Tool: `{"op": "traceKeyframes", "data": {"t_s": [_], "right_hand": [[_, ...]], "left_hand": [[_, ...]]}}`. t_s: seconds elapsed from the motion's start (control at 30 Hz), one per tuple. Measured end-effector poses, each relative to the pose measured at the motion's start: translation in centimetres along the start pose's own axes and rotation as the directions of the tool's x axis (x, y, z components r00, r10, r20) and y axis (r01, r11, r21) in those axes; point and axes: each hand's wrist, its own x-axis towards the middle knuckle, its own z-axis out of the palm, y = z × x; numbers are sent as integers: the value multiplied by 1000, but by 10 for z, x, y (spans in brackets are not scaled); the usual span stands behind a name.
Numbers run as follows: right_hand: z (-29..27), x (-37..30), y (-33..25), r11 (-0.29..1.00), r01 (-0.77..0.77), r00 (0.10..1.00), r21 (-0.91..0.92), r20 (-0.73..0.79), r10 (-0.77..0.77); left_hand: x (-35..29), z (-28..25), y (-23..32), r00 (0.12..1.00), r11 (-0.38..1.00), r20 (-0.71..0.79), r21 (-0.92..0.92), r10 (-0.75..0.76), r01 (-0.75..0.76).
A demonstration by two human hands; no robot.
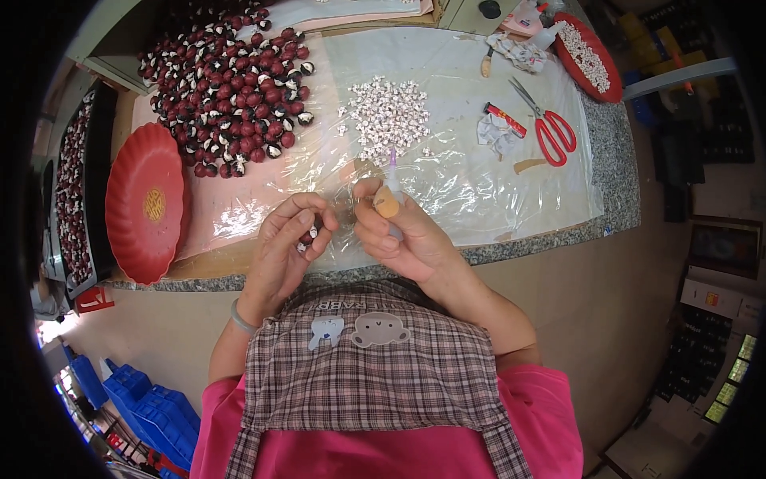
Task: Applying glue to small toy components and assembling figurines at a factory workbench.
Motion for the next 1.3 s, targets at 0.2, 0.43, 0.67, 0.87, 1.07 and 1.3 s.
{"op": "traceKeyframes", "data": {"t_s": [0.2, 0.43, 0.67, 0.87, 1.07, 1.3], "right_hand": [[3, 1, -1, 990, 89, 991, -113, -87, -99], [2, 2, -3, 995, 92, 991, 33, -105, -88], [7, 3, -3, 996, 70, 993, 58, -100, -64], [9, -4, -9, 983, 144, 988, -114, -43, -150], [9, -7, -10, 942, 139, 975, -305, -122, -183], [5, -10, -10, 914, 146, 974, -377, -105, -199]], "left_hand": [[0, 0, -2, 1000, 1000, -11, 8, -14, 14], [2, 0, 0, 1000, 1000, -20, -5, -20, 20], [2, -7, 5, 995, 999, -91, 19, 33, -32], [12, -37, 25, 903, 691, -177, 705, 392, -161], [29, -34, 45, 790, -136, 91, 991, 606, -10], [40, -32, 46, 768, -335, 177, 941, 615, 52]]}}
